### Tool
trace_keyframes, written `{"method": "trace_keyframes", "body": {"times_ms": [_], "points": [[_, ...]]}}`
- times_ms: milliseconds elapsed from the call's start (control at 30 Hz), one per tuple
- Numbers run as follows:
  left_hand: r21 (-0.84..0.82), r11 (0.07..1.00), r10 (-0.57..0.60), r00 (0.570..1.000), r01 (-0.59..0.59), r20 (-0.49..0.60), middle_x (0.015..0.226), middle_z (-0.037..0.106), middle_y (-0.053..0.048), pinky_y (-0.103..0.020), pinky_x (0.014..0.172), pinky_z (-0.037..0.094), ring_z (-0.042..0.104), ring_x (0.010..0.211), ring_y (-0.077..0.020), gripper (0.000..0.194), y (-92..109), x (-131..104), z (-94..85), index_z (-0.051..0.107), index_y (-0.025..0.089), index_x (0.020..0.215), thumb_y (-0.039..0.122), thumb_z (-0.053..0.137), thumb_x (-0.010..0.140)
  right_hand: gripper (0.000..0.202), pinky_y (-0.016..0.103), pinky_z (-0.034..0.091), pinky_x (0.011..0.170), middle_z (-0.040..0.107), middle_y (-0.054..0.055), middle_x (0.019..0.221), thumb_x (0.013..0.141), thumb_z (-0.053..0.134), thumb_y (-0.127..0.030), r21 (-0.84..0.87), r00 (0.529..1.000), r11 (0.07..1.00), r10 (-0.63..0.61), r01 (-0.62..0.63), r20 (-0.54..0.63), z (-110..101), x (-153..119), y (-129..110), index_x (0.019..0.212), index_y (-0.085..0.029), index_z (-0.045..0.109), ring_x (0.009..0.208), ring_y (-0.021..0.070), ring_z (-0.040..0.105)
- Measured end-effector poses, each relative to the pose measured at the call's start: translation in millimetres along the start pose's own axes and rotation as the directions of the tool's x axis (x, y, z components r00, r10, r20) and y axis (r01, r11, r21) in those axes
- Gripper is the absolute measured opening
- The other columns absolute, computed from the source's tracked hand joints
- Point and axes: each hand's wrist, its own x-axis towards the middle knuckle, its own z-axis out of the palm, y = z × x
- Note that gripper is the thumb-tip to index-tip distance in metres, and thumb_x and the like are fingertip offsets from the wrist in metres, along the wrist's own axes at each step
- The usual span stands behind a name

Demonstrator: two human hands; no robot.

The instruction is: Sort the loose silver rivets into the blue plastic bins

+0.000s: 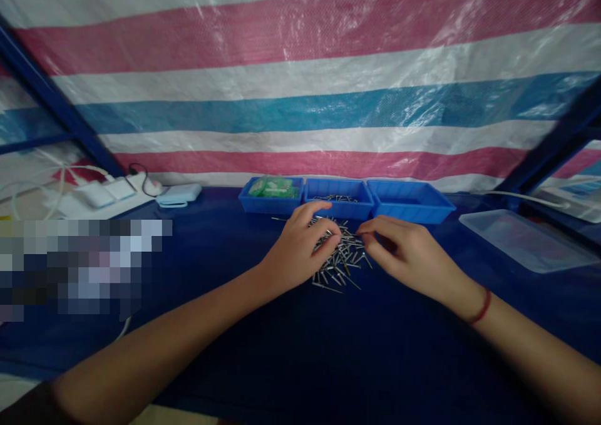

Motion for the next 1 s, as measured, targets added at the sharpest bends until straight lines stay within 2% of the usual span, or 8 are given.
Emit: {"method": "trace_keyframes", "body": {"times_ms": [133, 233, 367, 833, 1000], "points": [[-0.132, 0.98, -0.159, 0.985, 0.148, -0.074, 0.122, 0.049, -0.009, -0.046, 0.102, 0.035, 0.041, 0.124, -0.0218, 0.007, 4.1, -11.4, 4.2, 0.056, 0.02, 0.091, 0.021, 0.049, 0.089, 0.014, 0.026, 0.043, 0.053, 0.06, 0.0, 0.074, 0.085, 0.052, -0.033, 0.265, 0.992, 0.957, 0.124, -0.119, 0.0, 12.3, -1.9, -9.4, 0.087, -0.02, 0.059, 0.059, 0.0122, 0.054], [-0.2, 0.967, -0.176, 0.98, 0.155, -0.092, 0.12, 0.051, -0.009, -0.043, 0.102, 0.036, 0.042, 0.122, -0.0213, 0.007, 11.0, -14.8, 5.5, 0.056, 0.02, 0.091, 0.021, 0.05, 0.089, 0.016, 0.026, 0.042, 0.053, 0.059, 0.0, 0.074, 0.085, 0.054, -0.036, 0.406, 0.981, 0.896, 0.196, -0.177, -0.006, 19.5, -4.0, -17.9, 0.089, -0.021, 0.058, 0.059, 0.0118, 0.052], [-0.257, 0.958, -0.166, 0.979, 0.131, -0.121, 0.119, 0.052, -0.008, -0.045, 0.1, 0.037, 0.046, 0.118, -0.0214, 0.006, 18.4, -16.6, 5.5, 0.055, 0.021, 0.092, 0.021, 0.05, 0.089, 0.014, 0.024, 0.041, 0.05, 0.057, -0.001, 0.069, 0.084, 0.056, -0.034, 0.533, 0.97, 0.826, 0.239, -0.183, -0.037, 22.9, -6.3, -27.3, 0.087, -0.02, 0.059, 0.057, 0.0103, 0.05], [-0.27, 0.957, -0.133, 0.987, 0.104, -0.092, 0.121, 0.052, -0.009, -0.045, 0.099, 0.038, 0.048, 0.117, -0.0217, 0.011, 20.3, -18.6, 6.5, 0.06, 0.02, 0.094, 0.021, 0.052, 0.088, 0.009, 0.024, 0.04, 0.051, 0.056, -0.002, 0.068, 0.081, 0.06, -0.029, 0.544, 0.966, 0.829, 0.231, -0.131, -0.119, 20.3, -5.5, -34.8, 0.081, -0.02, 0.062, 0.057, 0.0103, 0.049], [-0.274, 0.956, -0.135, 0.986, 0.103, -0.102, 0.12, 0.052, -0.009, -0.044, 0.098, 0.039, 0.049, 0.115, -0.0219, 0.01, 19.0, -19.4, 6.9, 0.06, 0.02, 0.094, 0.021, 0.053, 0.087, 0.011, 0.026, 0.045, 0.058, 0.062, 0.003, 0.081, 0.083, 0.058, -0.026, 0.523, 0.974, 0.847, 0.183, -0.09, -0.13, 18.6, -6.3, -34.1, 0.088, -0.02, 0.065, 0.072, 0.0136, 0.057]]}}
